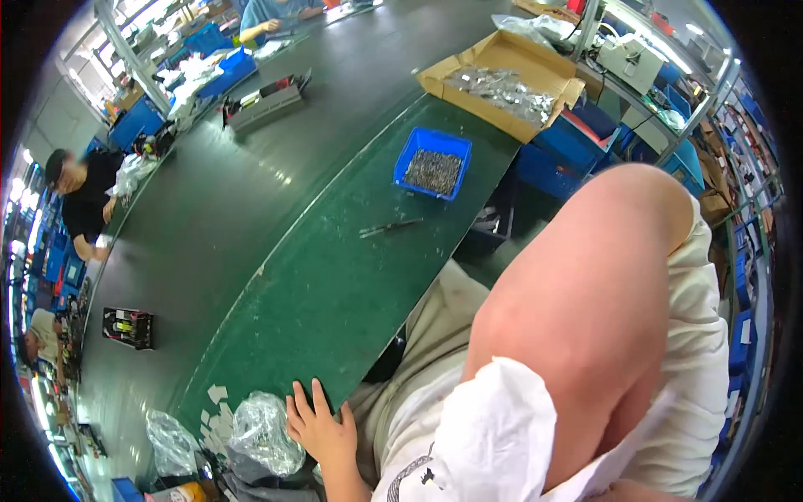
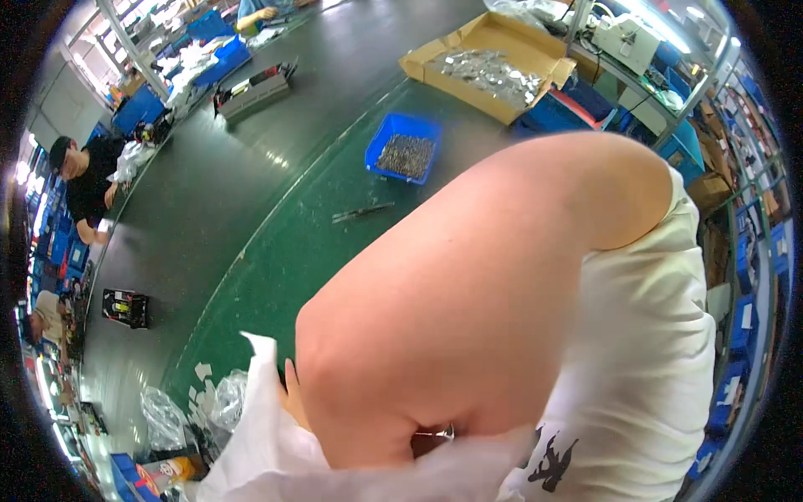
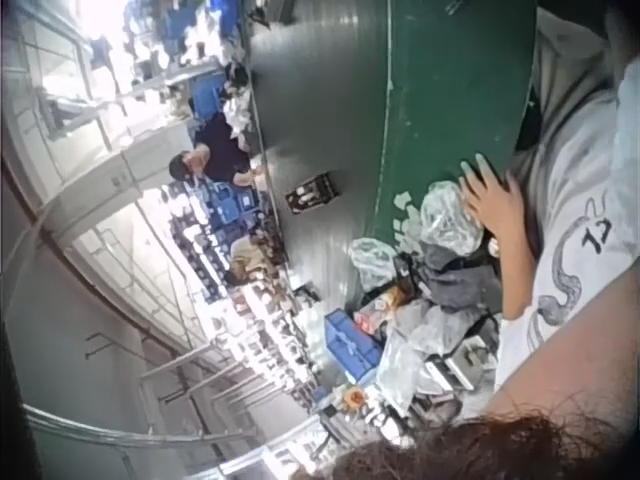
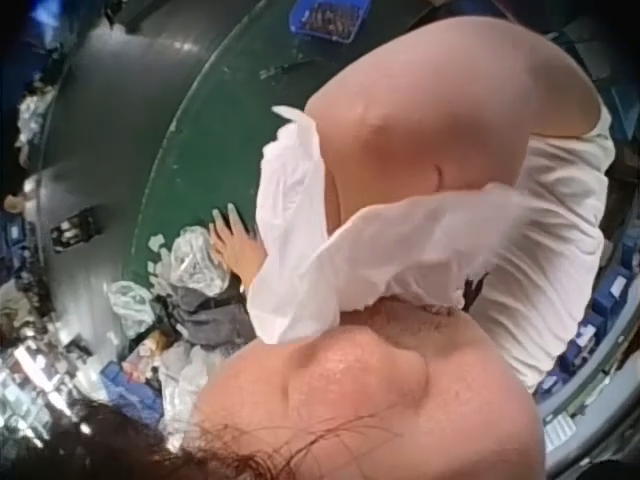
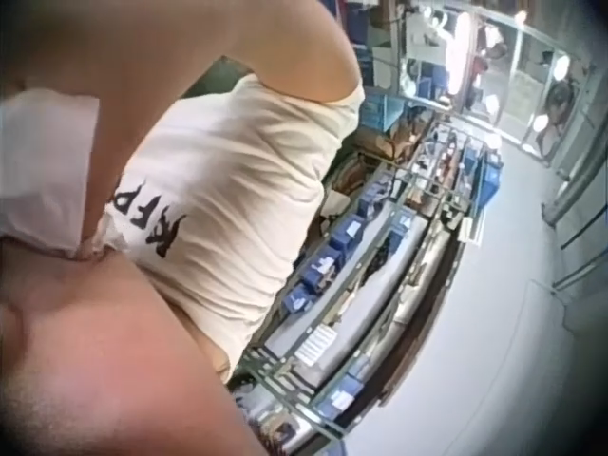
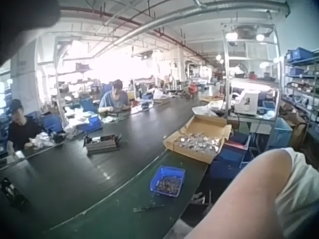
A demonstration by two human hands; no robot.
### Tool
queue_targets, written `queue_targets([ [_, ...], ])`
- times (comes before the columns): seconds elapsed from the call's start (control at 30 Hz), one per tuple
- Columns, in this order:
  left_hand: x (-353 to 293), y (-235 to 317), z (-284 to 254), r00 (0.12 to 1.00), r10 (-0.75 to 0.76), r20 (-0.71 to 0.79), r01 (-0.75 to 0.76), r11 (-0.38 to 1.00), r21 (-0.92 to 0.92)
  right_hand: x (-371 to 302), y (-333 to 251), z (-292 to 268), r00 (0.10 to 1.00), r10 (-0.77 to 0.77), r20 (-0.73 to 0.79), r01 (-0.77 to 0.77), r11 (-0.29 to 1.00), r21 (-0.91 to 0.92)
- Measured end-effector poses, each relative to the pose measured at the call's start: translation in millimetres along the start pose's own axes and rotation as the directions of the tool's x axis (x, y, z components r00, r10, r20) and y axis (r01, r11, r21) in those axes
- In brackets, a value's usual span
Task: Assembling internal components and wiring of an electronic device on a factory production line.
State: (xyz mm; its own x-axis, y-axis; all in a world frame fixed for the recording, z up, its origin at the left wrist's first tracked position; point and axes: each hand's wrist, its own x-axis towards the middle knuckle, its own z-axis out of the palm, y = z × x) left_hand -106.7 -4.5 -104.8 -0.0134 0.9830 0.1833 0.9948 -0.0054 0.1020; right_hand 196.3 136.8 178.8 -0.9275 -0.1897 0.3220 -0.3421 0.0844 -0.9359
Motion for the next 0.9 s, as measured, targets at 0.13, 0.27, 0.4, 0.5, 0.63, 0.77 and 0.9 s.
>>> queue_targets([
  [0.13,5,3,0,1.0,0.009,-0.011,-0.009,1.0,0.004,3,14,-11,0.998,-0.061,0.024,0.058,0.993,0.102],
  [0.27,12,-7,-1,1.0,0.03,0.004,-0.03,0.999,-0.027,14,26,-24,0.992,-0.12,0.049,0.109,0.978,0.178],
  [0.4,14,-12,8,1.0,0.022,0.014,-0.022,0.998,-0.063,19,34,-28,0.99,-0.134,0.052,0.12,0.97,0.211],
  [0.5,17,-1,-9,1.0,0.011,0.028,-0.01,1.0,-0.025,23,27,-27,0.994,-0.09,0.054,0.079,0.979,0.186],
  [0.63,10,-4,-10,1.0,0.016,-0.018,-0.016,1.0,-0.002,19,1,-26,0.999,0.006,0.041,-0.011,0.993,0.119],
  [0.77,7,-17,3,0.995,0.044,-0.087,-0.04,0.999,0.036,20,-8,-21,0.998,0.057,0.003,-0.057,0.994,0.092],
  [0.9,6,-20,5,0.998,0.027,-0.064,-0.024,0.999,0.047,22,-6,-23,0.998,0.061,-0.008,-0.06,0.995,0.082],
])
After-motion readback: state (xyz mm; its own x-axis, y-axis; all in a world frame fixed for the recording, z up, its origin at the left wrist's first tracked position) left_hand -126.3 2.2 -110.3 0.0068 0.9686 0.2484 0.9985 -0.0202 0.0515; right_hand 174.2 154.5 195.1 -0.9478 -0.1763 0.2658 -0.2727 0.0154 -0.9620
